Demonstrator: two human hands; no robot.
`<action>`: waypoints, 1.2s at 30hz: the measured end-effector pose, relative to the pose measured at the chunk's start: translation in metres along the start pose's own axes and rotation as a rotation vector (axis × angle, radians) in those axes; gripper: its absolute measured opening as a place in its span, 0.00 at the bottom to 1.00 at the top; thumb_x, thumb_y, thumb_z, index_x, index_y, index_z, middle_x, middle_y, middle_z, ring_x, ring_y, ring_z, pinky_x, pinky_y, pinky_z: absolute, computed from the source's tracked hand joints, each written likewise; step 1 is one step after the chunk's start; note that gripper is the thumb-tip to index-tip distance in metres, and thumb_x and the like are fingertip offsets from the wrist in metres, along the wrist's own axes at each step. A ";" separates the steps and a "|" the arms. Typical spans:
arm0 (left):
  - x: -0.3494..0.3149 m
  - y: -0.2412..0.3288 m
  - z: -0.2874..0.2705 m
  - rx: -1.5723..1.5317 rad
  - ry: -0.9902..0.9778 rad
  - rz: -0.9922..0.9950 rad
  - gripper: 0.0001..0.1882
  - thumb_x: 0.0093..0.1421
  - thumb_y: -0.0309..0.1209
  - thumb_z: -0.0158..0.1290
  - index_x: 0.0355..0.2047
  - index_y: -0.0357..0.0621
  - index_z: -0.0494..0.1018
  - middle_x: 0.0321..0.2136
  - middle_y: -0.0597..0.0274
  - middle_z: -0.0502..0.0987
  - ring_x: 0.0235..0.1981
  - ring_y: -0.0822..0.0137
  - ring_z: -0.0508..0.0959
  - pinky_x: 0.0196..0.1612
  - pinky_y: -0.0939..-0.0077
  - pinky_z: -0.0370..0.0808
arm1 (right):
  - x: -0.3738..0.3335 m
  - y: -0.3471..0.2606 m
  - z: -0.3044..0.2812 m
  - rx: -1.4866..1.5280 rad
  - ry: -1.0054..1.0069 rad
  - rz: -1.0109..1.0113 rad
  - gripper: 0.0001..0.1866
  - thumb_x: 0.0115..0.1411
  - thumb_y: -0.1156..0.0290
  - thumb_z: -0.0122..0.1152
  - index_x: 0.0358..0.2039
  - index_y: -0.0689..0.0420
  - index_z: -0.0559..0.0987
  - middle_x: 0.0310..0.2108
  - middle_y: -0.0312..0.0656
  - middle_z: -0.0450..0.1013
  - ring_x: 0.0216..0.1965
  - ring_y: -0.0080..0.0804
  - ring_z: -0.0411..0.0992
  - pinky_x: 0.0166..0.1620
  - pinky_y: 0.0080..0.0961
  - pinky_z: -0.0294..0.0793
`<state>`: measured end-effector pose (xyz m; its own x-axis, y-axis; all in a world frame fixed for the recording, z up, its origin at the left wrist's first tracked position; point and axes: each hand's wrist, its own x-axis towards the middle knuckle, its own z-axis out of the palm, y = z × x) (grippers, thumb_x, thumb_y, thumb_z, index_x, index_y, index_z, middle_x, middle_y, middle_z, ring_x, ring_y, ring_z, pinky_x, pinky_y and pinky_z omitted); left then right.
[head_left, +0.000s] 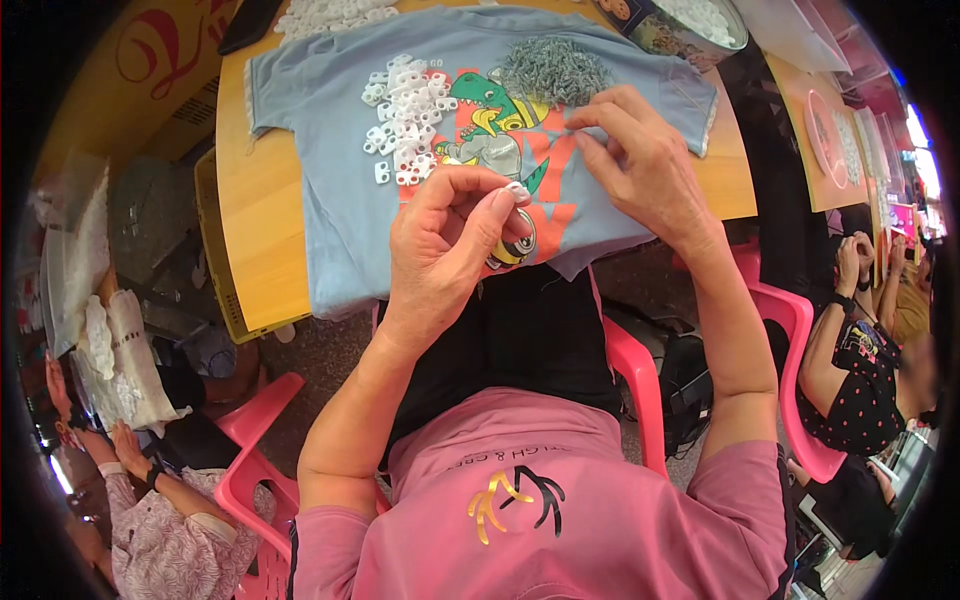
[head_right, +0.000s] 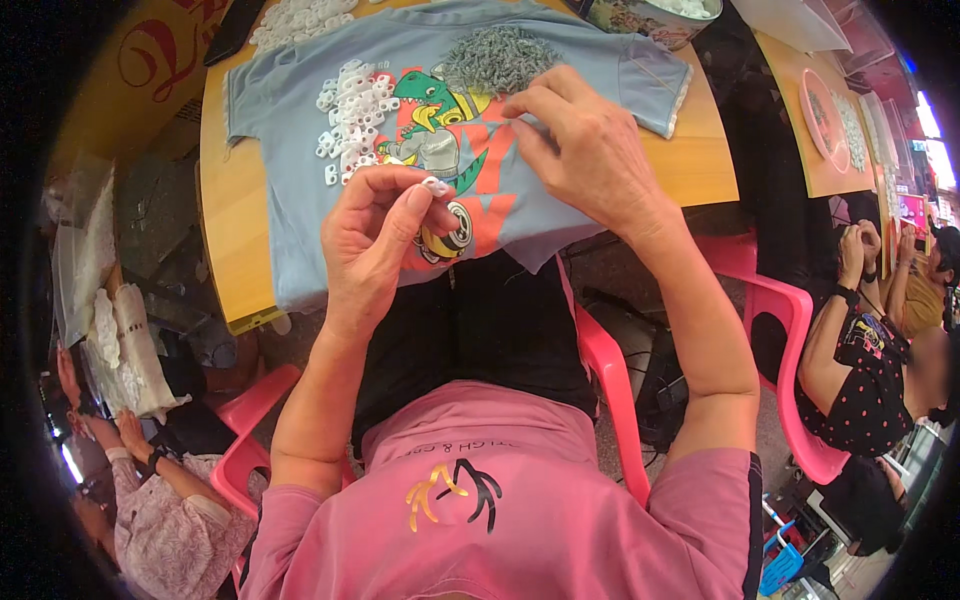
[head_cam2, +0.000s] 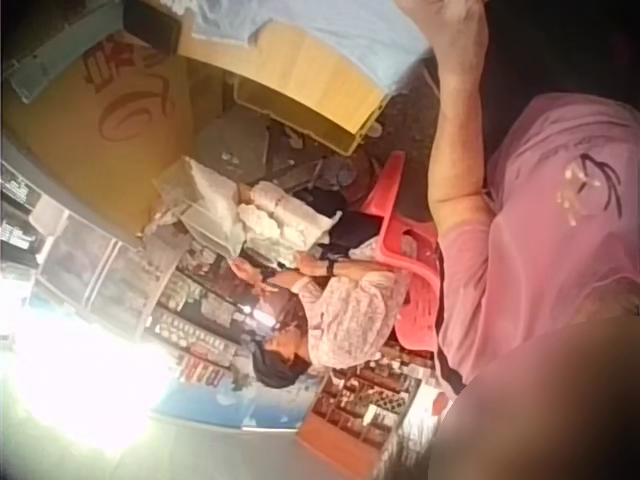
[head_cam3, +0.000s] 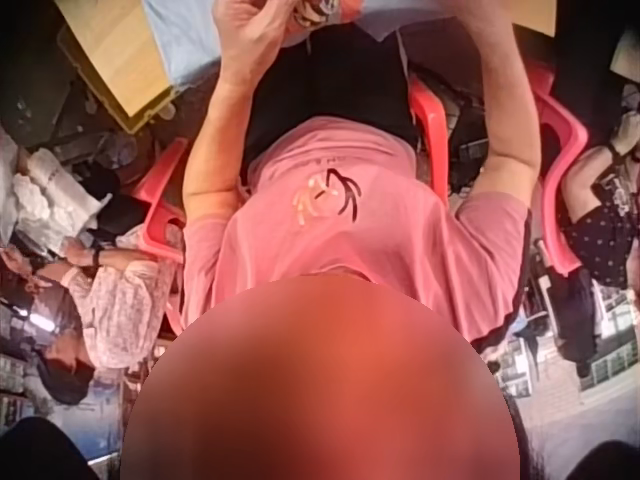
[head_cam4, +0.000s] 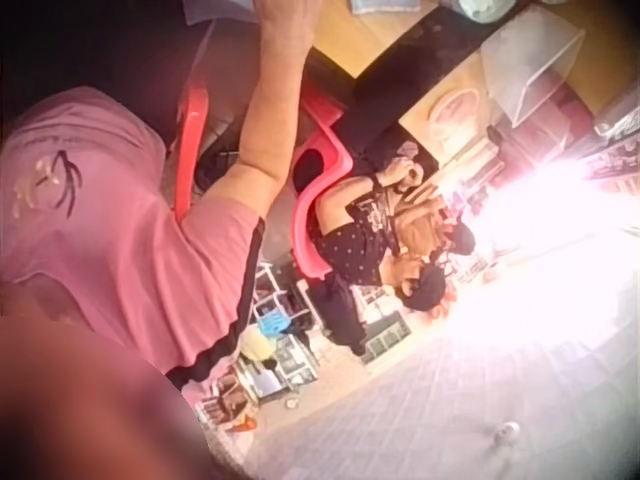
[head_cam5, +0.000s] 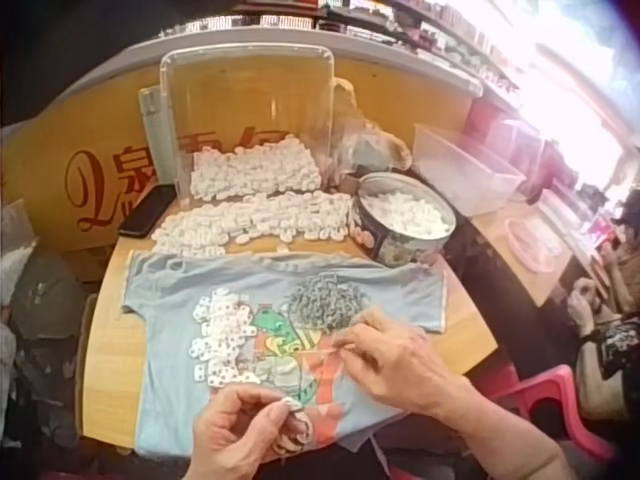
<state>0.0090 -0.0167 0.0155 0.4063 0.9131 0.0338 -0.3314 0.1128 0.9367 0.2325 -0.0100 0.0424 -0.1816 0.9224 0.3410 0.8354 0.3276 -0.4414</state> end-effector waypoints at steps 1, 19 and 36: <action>0.000 0.000 0.000 -0.001 -0.002 -0.002 0.07 0.65 0.25 0.51 0.41 0.35 0.71 0.32 0.62 0.79 0.31 0.77 0.78 0.35 0.83 0.75 | -0.002 0.000 -0.001 0.022 0.025 0.012 0.09 0.56 0.78 0.60 0.38 0.58 0.79 0.35 0.40 0.72 0.26 0.31 0.71 0.31 0.25 0.71; 0.000 0.000 0.001 0.029 0.002 0.014 0.07 0.66 0.25 0.50 0.41 0.35 0.71 0.32 0.61 0.79 0.31 0.76 0.79 0.35 0.82 0.75 | 0.004 0.005 0.000 -0.095 0.001 -0.072 0.12 0.56 0.73 0.62 0.43 0.52 0.80 0.37 0.41 0.72 0.30 0.39 0.73 0.33 0.30 0.72; 0.001 0.001 0.002 0.086 0.002 0.023 0.07 0.66 0.26 0.50 0.41 0.35 0.71 0.29 0.61 0.79 0.31 0.76 0.79 0.34 0.83 0.75 | 0.009 0.007 0.000 -0.110 0.013 -0.120 0.06 0.57 0.73 0.61 0.35 0.56 0.80 0.34 0.40 0.71 0.32 0.40 0.74 0.34 0.32 0.72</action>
<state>0.0101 -0.0167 0.0174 0.3977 0.9159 0.0552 -0.2667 0.0578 0.9620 0.2365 0.0003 0.0422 -0.2772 0.8751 0.3968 0.8602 0.4100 -0.3034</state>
